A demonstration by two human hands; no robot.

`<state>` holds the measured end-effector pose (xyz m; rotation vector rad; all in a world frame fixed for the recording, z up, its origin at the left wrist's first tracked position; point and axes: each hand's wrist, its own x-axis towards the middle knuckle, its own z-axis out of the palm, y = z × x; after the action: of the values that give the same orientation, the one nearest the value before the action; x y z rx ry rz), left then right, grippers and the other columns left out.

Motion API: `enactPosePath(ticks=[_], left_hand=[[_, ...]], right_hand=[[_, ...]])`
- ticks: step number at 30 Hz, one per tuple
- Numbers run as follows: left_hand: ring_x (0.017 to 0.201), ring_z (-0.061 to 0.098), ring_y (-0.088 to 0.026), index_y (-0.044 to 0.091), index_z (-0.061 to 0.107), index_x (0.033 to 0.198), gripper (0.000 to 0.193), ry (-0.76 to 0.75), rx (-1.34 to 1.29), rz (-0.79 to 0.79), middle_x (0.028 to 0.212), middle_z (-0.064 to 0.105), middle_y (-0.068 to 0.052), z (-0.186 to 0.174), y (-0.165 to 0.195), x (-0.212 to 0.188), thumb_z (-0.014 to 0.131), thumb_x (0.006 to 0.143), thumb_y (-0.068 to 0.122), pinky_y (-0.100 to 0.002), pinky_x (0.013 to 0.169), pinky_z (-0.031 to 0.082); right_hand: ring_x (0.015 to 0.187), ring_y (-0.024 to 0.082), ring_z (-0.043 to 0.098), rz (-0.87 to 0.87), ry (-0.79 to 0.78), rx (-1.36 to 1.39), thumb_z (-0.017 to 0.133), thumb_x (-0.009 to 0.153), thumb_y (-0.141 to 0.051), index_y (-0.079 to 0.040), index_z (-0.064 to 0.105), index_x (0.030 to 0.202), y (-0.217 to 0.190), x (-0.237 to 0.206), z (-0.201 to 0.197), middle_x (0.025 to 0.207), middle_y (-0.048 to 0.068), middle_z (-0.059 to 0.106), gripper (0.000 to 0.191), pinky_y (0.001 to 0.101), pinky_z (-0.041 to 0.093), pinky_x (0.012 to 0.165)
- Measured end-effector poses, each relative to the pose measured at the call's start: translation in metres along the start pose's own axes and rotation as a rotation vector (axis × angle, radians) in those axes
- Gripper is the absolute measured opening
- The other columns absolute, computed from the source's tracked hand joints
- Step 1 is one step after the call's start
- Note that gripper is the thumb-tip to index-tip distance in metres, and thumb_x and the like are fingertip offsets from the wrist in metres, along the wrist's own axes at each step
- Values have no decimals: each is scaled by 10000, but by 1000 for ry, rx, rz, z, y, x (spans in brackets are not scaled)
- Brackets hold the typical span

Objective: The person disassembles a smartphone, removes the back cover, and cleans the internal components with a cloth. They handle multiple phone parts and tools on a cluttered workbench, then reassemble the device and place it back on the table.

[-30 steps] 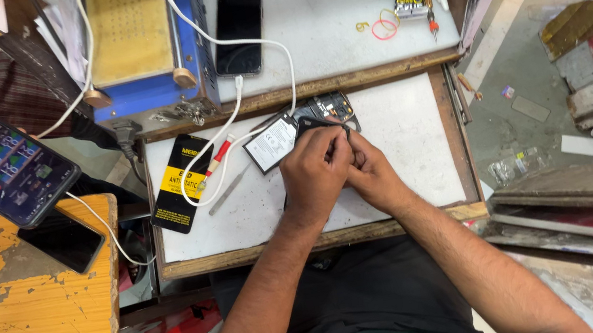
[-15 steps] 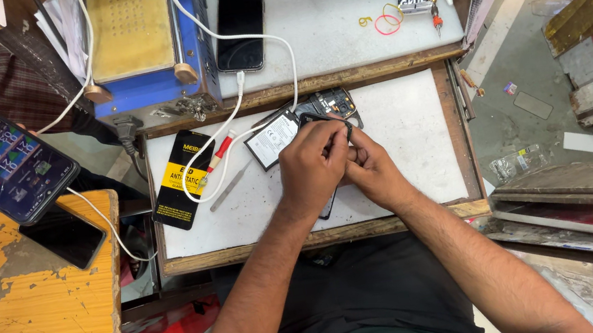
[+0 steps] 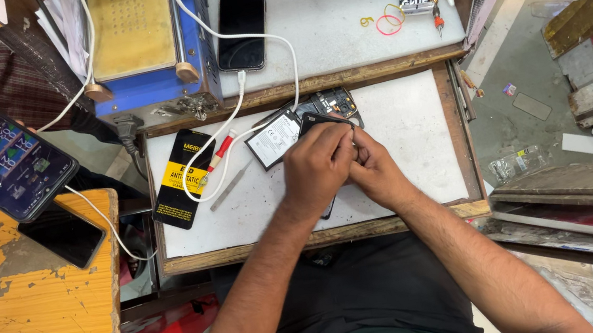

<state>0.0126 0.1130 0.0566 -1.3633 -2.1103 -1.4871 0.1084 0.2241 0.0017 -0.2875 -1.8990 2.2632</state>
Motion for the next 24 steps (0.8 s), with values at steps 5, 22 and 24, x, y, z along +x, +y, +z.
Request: enactPosePath(ticks=[5,22,24], left_hand=[[850,744,-264,26,705,1055,138,-129,-27,40,991,733,-105,-19,-5,6,712,924,65,-351,716,616],[908,723,-296,49,707,985,108,-165,-139,-279,1006,708,-119,-69,23,-39,762,893,65,-361,776,580],[881,726,-292,52,718,1010,126,-96,-94,-251,997,713,-119,-64,23,-45,773,899,71,-359,743,586]], right_hand=[[929,103,678,11,-33,102,512,1026,-21,-23,346,1540,-9,2,3,1039,72,672,541,303,625,819],[1027,113,698,56,32,378,557,1011,-137,-33,495,1444,-7,2,-6,1169,36,696,450,309,633,836],[916,105,680,-60,84,120,593,1035,-150,-53,562,1423,-15,1,-7,1062,38,712,402,292,624,768]])
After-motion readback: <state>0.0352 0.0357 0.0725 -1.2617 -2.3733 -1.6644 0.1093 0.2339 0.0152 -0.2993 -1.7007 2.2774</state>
